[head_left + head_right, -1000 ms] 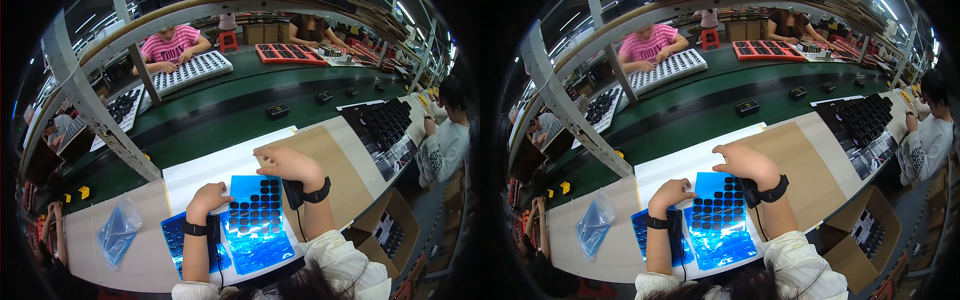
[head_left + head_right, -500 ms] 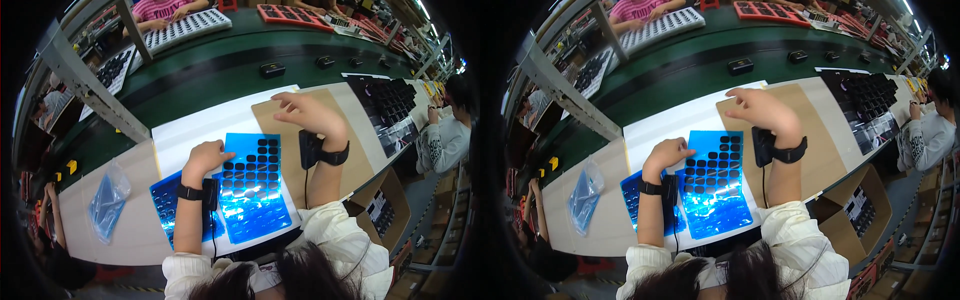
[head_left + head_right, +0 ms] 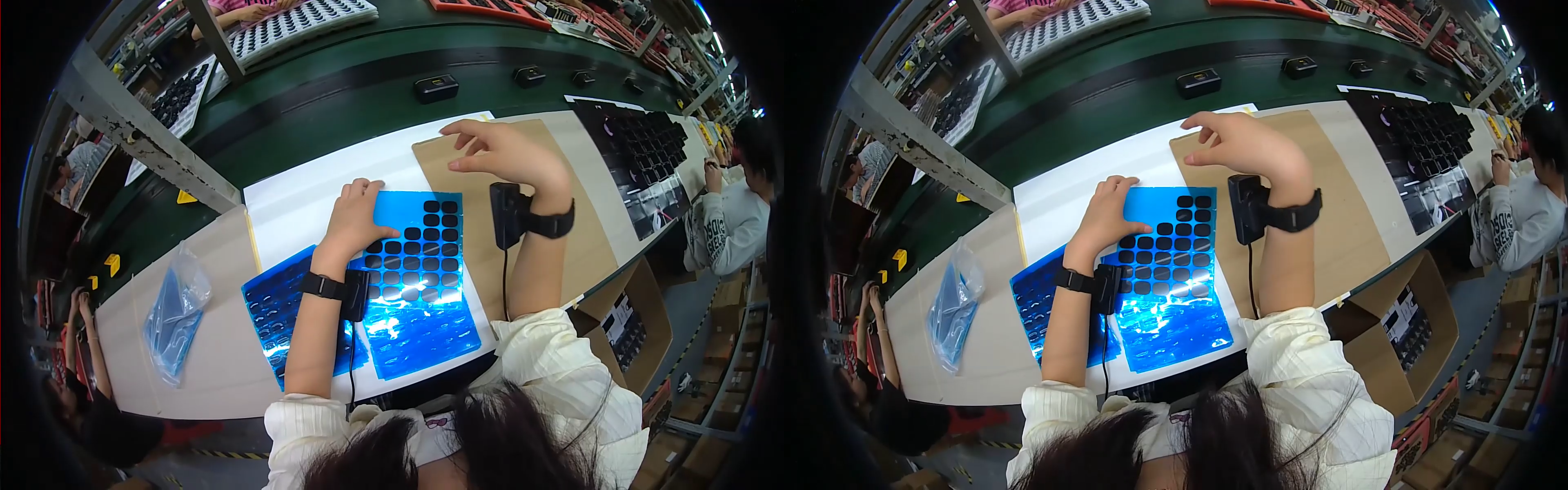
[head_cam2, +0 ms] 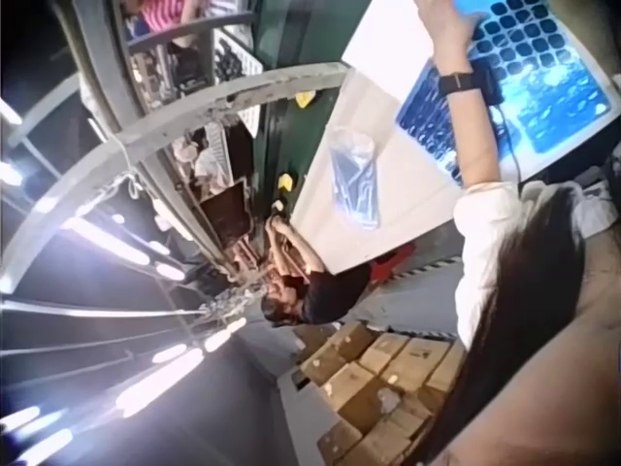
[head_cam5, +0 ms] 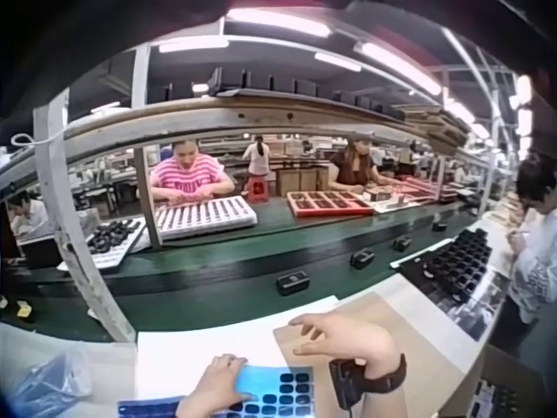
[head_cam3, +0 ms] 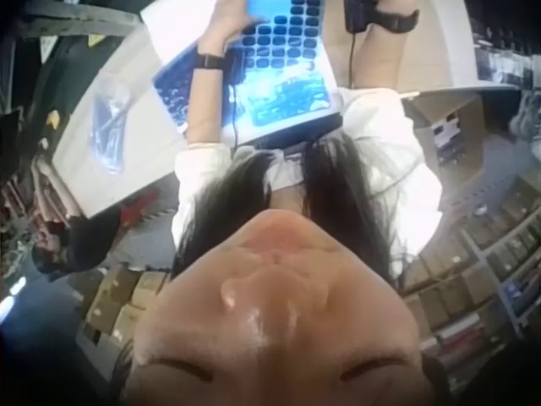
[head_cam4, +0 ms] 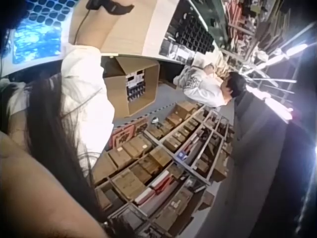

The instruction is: The person peels adhesive pads from a blue sheet and presses them onto the back of black cases before placing each case onto a conveyor belt.

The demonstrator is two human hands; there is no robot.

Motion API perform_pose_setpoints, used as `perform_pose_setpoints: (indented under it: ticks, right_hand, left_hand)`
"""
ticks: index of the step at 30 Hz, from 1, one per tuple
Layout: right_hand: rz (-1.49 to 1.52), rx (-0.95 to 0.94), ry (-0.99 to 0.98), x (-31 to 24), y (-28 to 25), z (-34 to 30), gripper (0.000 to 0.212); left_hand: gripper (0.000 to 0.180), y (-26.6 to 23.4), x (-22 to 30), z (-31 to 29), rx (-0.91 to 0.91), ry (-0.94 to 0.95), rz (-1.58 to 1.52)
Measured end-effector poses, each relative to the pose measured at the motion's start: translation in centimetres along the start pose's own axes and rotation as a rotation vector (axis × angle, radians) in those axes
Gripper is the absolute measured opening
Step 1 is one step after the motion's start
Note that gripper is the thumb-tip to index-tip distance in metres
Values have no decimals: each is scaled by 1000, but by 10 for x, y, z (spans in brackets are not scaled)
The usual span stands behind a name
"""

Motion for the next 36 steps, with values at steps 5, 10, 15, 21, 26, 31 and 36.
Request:
perform_pose_setpoints:
  ticks: [5, 10, 15, 21, 26, 31, 36]
  right_hand:
    - [-168, -302, 225, 86, 66, 22, 44]
    - [-83, -411, 415, 106, 98, 11, 35]
    - [-161, -530, 305, 94, 102, 8, 24]
    - [-209, -554, 203, 70, 96, 6, 16]
    - [-103, -448, -72, 19, 81, 3, 19]
    - [71, -44, -547, -81, 15, -31, 15]
    - [178, 34, -548, -110, -2, -43, 17]
  left_hand:
    - [69, 4, 5, 1, 65, 47, 16]
    - [60, 6, -11, -3, -14, -76, 88]
    - [59, 14, -18, -5, -63, -162, 90]
    - [60, 0, -7, -2, 14, -155, 115]
    - [50, -47, 40, -6, 436, 187, 148]
    - [26, -91, 91, -12, 349, 311, -207]
    - [15, -126, 88, -25, 369, 124, -507]
Point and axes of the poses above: each hand's wrist, its own z-axis towards the middle knuckle, its own y-axis out of the palm, x = y × z, the point moved 9 cm from there along z, towards the middle knuckle, and after that the axes turned 15 degrees about x, right-handed, at the moved point
